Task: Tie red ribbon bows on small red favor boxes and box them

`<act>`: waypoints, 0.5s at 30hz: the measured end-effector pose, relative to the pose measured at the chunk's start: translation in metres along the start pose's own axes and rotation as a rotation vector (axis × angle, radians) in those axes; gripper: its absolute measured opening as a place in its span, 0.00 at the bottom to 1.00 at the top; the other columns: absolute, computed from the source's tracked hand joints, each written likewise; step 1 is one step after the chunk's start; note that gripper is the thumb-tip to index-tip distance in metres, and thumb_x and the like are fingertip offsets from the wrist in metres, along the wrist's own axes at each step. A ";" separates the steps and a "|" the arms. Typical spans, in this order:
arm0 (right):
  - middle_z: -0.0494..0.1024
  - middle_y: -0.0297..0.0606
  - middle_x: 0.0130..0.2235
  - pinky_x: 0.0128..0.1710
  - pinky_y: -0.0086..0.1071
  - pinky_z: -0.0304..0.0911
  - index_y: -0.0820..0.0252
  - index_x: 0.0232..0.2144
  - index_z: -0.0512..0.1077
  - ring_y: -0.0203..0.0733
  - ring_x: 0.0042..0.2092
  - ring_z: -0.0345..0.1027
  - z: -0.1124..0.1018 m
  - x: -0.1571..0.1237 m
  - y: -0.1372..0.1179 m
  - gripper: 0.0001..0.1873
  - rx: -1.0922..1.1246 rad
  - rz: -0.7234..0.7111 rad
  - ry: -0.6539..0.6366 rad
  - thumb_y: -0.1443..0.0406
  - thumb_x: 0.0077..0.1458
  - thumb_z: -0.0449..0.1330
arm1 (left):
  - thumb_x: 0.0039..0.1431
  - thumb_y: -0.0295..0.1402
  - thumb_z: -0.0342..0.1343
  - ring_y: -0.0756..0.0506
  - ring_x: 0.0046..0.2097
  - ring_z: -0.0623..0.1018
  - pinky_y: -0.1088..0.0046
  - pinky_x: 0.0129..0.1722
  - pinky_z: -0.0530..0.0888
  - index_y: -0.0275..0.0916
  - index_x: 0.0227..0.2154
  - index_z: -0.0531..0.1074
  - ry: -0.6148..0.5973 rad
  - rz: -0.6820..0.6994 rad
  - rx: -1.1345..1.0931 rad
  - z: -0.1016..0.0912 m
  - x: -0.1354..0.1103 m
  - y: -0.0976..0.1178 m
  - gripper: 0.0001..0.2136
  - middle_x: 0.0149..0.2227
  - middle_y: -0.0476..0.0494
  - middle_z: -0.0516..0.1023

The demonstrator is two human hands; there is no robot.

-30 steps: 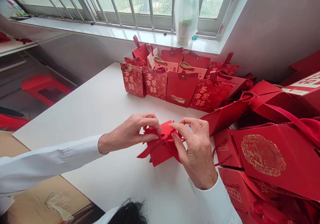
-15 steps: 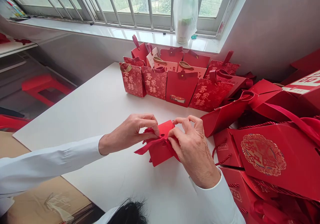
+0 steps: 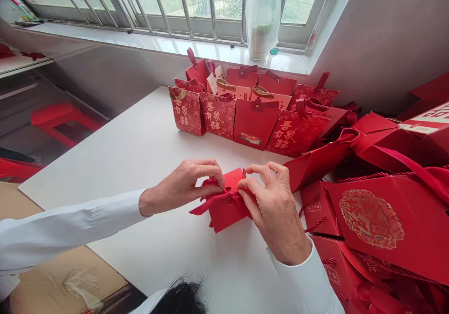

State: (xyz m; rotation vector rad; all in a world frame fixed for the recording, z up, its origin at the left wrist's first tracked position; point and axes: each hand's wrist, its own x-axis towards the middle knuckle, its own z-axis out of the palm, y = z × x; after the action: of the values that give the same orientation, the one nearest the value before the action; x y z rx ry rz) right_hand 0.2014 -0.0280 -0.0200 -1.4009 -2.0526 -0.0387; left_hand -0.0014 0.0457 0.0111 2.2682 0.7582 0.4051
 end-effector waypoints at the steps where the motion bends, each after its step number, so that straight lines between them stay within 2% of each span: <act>1: 0.71 0.39 0.44 0.47 0.44 0.60 0.55 0.35 0.73 0.50 0.48 0.57 -0.002 0.000 0.001 0.07 0.008 0.005 0.015 0.67 0.60 0.54 | 0.59 0.28 0.53 0.55 0.28 0.70 0.81 0.29 0.66 0.36 0.30 0.71 -0.002 -0.001 -0.004 0.000 0.000 0.000 0.04 0.33 0.49 0.71; 7: 0.71 0.39 0.44 0.45 0.43 0.61 0.53 0.33 0.74 0.49 0.46 0.58 -0.013 -0.004 0.002 0.06 0.035 -0.038 -0.012 0.65 0.59 0.56 | 0.58 0.26 0.52 0.55 0.28 0.70 0.81 0.28 0.66 0.36 0.30 0.72 -0.009 -0.017 0.000 0.001 0.000 -0.001 0.04 0.32 0.49 0.71; 15: 0.71 0.40 0.41 0.44 0.43 0.62 0.56 0.33 0.74 0.49 0.46 0.55 0.000 -0.006 -0.003 0.07 0.019 -0.048 -0.021 0.69 0.59 0.56 | 0.58 0.25 0.52 0.54 0.28 0.70 0.81 0.29 0.66 0.36 0.30 0.71 -0.009 -0.013 -0.010 0.001 0.000 -0.002 0.04 0.32 0.49 0.71</act>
State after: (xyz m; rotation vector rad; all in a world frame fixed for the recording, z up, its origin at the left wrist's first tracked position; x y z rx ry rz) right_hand 0.2001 -0.0347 -0.0223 -1.3461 -2.0980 -0.0246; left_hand -0.0011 0.0461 0.0090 2.2532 0.7639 0.3922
